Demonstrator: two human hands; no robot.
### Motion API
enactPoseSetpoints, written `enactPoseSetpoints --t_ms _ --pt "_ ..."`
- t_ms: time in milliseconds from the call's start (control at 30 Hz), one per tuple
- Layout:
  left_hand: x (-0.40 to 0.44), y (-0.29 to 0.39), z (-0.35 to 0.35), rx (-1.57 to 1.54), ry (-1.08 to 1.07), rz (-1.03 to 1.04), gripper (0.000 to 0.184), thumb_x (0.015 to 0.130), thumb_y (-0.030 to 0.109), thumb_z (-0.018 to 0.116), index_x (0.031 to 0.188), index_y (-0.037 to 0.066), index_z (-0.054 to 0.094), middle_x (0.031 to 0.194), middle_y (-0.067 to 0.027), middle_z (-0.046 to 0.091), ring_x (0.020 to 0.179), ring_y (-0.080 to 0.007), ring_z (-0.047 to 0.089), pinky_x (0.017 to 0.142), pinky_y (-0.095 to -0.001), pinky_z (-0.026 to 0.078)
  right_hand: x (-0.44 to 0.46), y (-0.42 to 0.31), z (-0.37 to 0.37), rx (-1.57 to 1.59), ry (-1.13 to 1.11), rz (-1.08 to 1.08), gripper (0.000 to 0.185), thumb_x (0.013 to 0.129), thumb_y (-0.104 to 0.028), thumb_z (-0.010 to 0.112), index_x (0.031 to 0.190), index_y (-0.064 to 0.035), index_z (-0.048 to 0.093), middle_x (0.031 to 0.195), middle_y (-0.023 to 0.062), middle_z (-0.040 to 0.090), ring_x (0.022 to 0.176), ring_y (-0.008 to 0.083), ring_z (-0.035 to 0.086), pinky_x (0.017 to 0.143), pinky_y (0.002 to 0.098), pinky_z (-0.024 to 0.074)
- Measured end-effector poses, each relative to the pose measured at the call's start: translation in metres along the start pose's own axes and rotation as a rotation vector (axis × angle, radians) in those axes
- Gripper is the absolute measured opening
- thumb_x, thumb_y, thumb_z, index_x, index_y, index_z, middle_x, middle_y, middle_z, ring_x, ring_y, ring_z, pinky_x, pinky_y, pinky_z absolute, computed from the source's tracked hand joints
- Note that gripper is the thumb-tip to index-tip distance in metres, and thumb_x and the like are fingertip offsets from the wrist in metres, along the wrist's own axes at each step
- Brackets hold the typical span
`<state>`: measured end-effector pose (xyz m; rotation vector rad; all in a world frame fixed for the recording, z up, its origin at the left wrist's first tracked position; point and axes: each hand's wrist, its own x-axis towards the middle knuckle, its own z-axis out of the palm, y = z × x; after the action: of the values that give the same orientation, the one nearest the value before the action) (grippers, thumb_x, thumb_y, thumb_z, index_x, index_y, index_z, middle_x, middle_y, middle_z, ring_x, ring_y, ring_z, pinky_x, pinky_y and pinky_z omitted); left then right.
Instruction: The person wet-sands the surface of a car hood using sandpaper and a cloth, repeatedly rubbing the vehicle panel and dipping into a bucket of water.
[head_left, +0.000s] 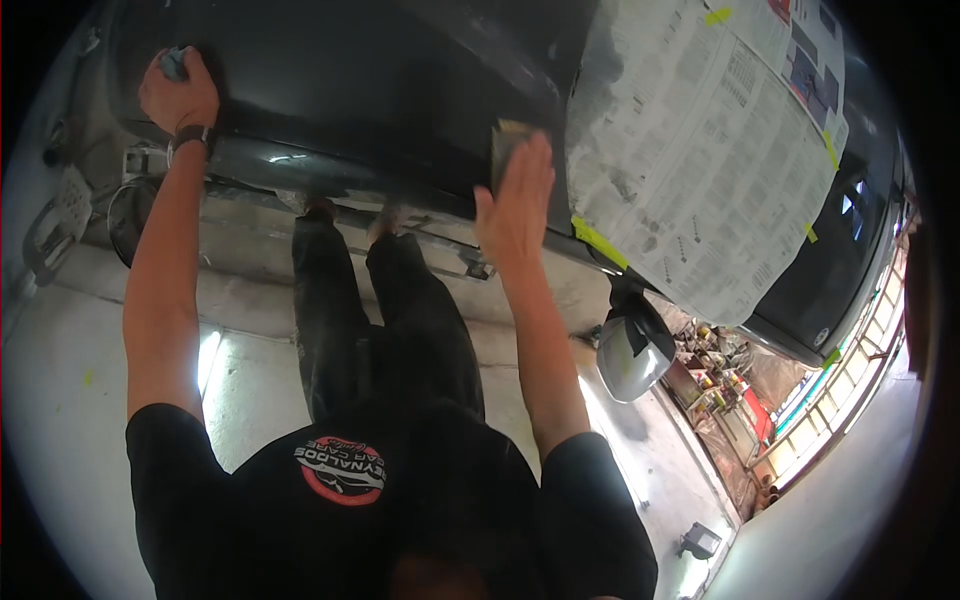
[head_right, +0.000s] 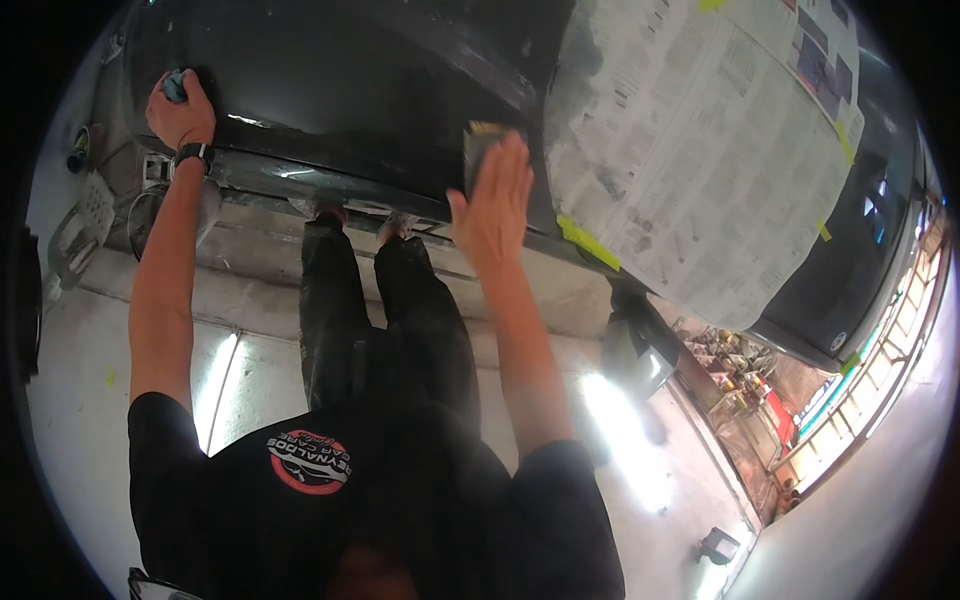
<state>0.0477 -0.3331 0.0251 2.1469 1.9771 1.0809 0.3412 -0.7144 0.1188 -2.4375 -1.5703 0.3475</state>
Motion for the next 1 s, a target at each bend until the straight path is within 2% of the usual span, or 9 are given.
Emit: enactPoseSetpoints --t_ms 300,400,433,533,633,733,833,933,1000 --pt "-0.005 -0.004 0.004 -0.001 0.047 0.069 0.052 0.091 0.047 0.071 0.118 0.003 0.074 0.118 -0.0204 0.073 0.115 -0.0424 0.064 0.101 -0.0521 0.049 0.006 0.015 -0.008 0.004 0.078 -0.052 0.077 0.109 -0.04 0.05 0.16 0.013 0.026 0.169 0.0367 0.02 0.153 0.0597 0.025 0.12 0.0686 0.0277" --pt "0.002 -0.032 0.011 0.113 -0.006 0.127 0.05 0.09 0.045 0.075 0.12 0.006 0.073 0.12 -0.0186 0.072 0.117 -0.0404 0.063 0.1 -0.0519 0.05 0.002 0.0 0.004 -0.137 0.103 -0.037 0.077 0.105 -0.033 0.058 0.159 0.013 0.026 0.168 0.0373 0.02 0.152 0.0593 0.026 0.121 0.0671 0.0276" --pt "0.0 -0.026 0.007 0.124 -0.046 0.104 0.048 0.09 0.044 0.076 0.121 0.007 0.072 0.123 -0.018 0.071 0.12 -0.0394 0.062 0.1 -0.0516 0.049 0.017 -0.019 0.007 -0.141 0.026 0.014 0.08 0.1 -0.031 0.066 0.159 0.009 0.03 0.17 0.0318 0.023 0.155 0.0522 0.027 0.123 0.0628 0.0273" --pt "-0.005 0.012 -0.008 0.019 0.005 -0.02 0.041 0.095 0.026 0.068 0.128 0.001 0.063 0.128 -0.0243 0.064 0.123 -0.0445 0.056 0.109 -0.0526 0.042 0.078 -0.112 0.04 0.027 -0.225 -0.422 0.083 0.097 -0.037 0.071 0.16 0.0034 0.035 0.171 0.0239 0.027 0.157 0.0416 0.028 0.125 0.0597 0.0269" --pt "-0.002 0.015 -0.011 0.028 0.015 -0.017 0.041 0.095 0.028 0.067 0.126 0.001 0.064 0.125 -0.024 0.064 0.12 -0.0447 0.057 0.107 -0.0541 0.043 0.093 -0.143 0.06 -0.012 -0.111 -0.525 0.085 0.092 -0.04 0.075 0.158 -0.0001 0.039 0.17 0.0178 0.032 0.158 0.0342 0.029 0.124 0.0579 0.0285" --pt "-0.002 0.018 -0.014 -0.053 0.015 -0.064 0.041 0.093 0.028 0.07 0.125 0.003 0.065 0.125 -0.0239 0.065 0.119 -0.0451 0.058 0.105 -0.056 0.045 0.045 -0.076 0.014 -0.12 -0.364 -0.384 0.082 0.092 -0.035 0.075 0.158 0.0 0.041 0.169 0.0181 0.033 0.159 0.0342 0.027 0.123 0.0617 0.0252" --pt "0.001 0.015 -0.016 -0.074 0.044 -0.095 0.04 0.091 0.026 0.072 0.124 0.004 0.066 0.124 -0.0235 0.065 0.116 -0.0446 0.059 0.102 -0.0564 0.047 -0.031 0.011 0.006 -0.269 -0.21 -0.377 0.081 0.096 -0.032 0.072 0.159 0.003 0.035 0.17 0.0211 0.031 0.158 0.0395 0.027 0.122 0.064 0.0223" --pt "-0.003 0.018 -0.017 -0.111 0.048 -0.1 0.04 0.089 0.025 0.074 0.123 0.004 0.066 0.124 -0.0232 0.065 0.114 -0.0445 0.06 0.1 -0.0562 0.048 0.016 -0.08 0.032 -0.23 -0.288 -0.333 0.079 0.097 -0.033 0.07 0.157 0.0063 0.037 0.168 0.0237 0.033 0.156 0.0409 0.03 0.122 0.064 0.0224" --pt "-0.002 0.018 -0.019 -0.127 0.053 -0.084 0.041 0.088 0.024 0.075 0.122 0.004 0.066 0.123 -0.0231 0.065 0.113 -0.0446 0.06 0.099 -0.056 0.048 0.077 -0.168 0.065 -0.128 -0.174 -0.522 0.078 0.09 -0.035 0.076 0.151 0.0047 0.047 0.167 0.022 0.036 0.155 0.0368 0.033 0.118 0.0647 0.0309"
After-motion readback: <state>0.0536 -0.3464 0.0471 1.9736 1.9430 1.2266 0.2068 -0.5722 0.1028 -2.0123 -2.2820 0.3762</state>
